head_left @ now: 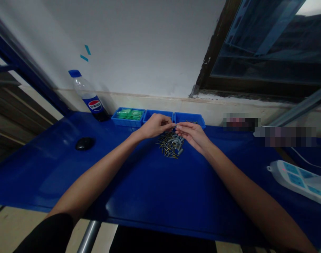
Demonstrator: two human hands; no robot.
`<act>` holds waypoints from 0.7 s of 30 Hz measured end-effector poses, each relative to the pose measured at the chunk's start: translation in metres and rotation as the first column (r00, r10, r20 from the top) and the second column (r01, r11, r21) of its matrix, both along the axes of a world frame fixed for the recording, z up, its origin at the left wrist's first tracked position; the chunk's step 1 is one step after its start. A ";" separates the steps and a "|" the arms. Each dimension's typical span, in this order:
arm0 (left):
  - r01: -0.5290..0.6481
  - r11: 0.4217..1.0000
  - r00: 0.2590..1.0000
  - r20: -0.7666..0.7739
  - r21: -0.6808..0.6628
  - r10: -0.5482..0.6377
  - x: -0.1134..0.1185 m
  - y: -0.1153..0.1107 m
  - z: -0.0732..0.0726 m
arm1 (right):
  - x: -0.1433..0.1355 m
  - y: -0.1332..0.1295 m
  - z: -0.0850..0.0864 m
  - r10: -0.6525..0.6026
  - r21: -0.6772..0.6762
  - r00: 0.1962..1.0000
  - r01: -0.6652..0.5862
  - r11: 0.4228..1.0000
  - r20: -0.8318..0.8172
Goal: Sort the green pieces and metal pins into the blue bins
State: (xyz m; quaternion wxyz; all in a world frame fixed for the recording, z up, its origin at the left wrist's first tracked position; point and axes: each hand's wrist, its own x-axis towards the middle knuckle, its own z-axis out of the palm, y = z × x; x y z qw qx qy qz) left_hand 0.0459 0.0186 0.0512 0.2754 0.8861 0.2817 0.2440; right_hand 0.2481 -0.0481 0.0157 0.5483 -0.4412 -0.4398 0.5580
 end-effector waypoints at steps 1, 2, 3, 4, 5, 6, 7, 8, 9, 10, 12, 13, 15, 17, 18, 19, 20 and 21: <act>-0.007 0.999 0.999 -0.035 0.037 0.008 -0.001 0.000 0.001 | 0.000 0.000 0.000 -0.015 0.004 1.000 0.015 1.000 0.005; -0.012 0.997 0.997 -0.073 0.073 0.017 -0.002 0.001 0.002 | 0.000 0.001 0.000 -0.039 0.014 0.999 0.039 0.999 0.013; -0.010 0.994 0.993 -0.115 0.106 0.022 -0.003 0.001 0.003 | 0.001 0.002 0.000 -0.073 0.026 0.997 0.073 0.997 0.024; 0.000 0.992 0.987 -0.162 0.130 0.021 -0.005 0.003 0.003 | 0.002 0.003 -0.001 -0.119 0.043 0.992 0.117 0.992 0.037; 0.019 0.990 0.977 -0.215 0.142 0.012 -0.007 0.004 0.002 | 0.003 0.004 -0.002 -0.176 0.062 0.983 0.173 0.983 0.053; 0.044 0.989 0.962 -0.273 0.143 -0.003 -0.009 0.006 0.001 | 0.005 0.005 -0.003 -0.237 0.082 0.969 0.231 0.970 0.070; 0.067 0.989 0.944 -0.331 0.134 -0.019 -0.011 0.008 -0.001 | 0.007 0.006 -0.004 -0.293 0.101 0.952 0.284 0.953 0.086; 0.085 0.989 0.922 -0.385 0.119 -0.033 -0.013 0.009 -0.004 | 0.009 0.007 -0.006 -0.339 0.116 0.936 0.327 0.938 0.097; 0.093 0.990 0.903 -0.427 0.105 -0.039 -0.015 0.011 -0.007 | 0.011 0.008 -0.007 -0.369 0.123 0.923 0.356 0.926 0.106; 0.094 0.991 0.888 -0.459 0.095 -0.041 -0.016 0.012 -0.010 | 0.013 0.009 -0.008 -0.386 0.124 0.916 0.373 0.920 0.112; 0.087 0.992 0.872 -0.488 0.088 -0.033 -0.016 0.013 -0.015 | 0.015 0.010 -0.010 -0.392 0.110 0.912 0.381 0.918 0.119; 0.084 0.992 0.870 -0.492 0.090 -0.029 -0.015 0.013 -0.017 | 0.015 0.011 -0.010 -0.391 0.102 0.912 0.381 0.919 0.123; 0.077 0.992 0.869 -0.495 0.096 -0.020 -0.014 0.012 -0.019 | 0.014 0.011 -0.010 -0.384 0.092 0.914 0.375 0.923 0.132; 0.072 0.992 0.868 -0.497 0.105 -0.010 -0.012 0.010 -0.019 | 0.012 0.010 -0.009 -0.375 0.087 0.916 0.366 0.927 0.141; 0.068 0.992 0.867 -0.498 0.111 -0.003 -0.011 0.009 -0.018 | 0.012 0.010 -0.009 -0.369 0.084 0.918 0.360 0.929 0.145; 0.063 0.991 0.867 -0.498 0.116 0.003 -0.011 0.008 -0.017 | 0.011 0.009 -0.009 -0.365 0.083 0.919 0.356 0.931 0.149; 0.057 0.991 0.867 -0.499 0.121 0.011 -0.011 0.007 -0.016 | 0.010 0.009 -0.009 -0.361 0.082 0.920 0.352 0.932 0.152; 0.051 0.991 0.866 -0.500 0.123 0.017 -0.010 0.006 -0.015 | 0.010 0.009 -0.009 -0.357 0.081 0.921 0.348 0.934 0.155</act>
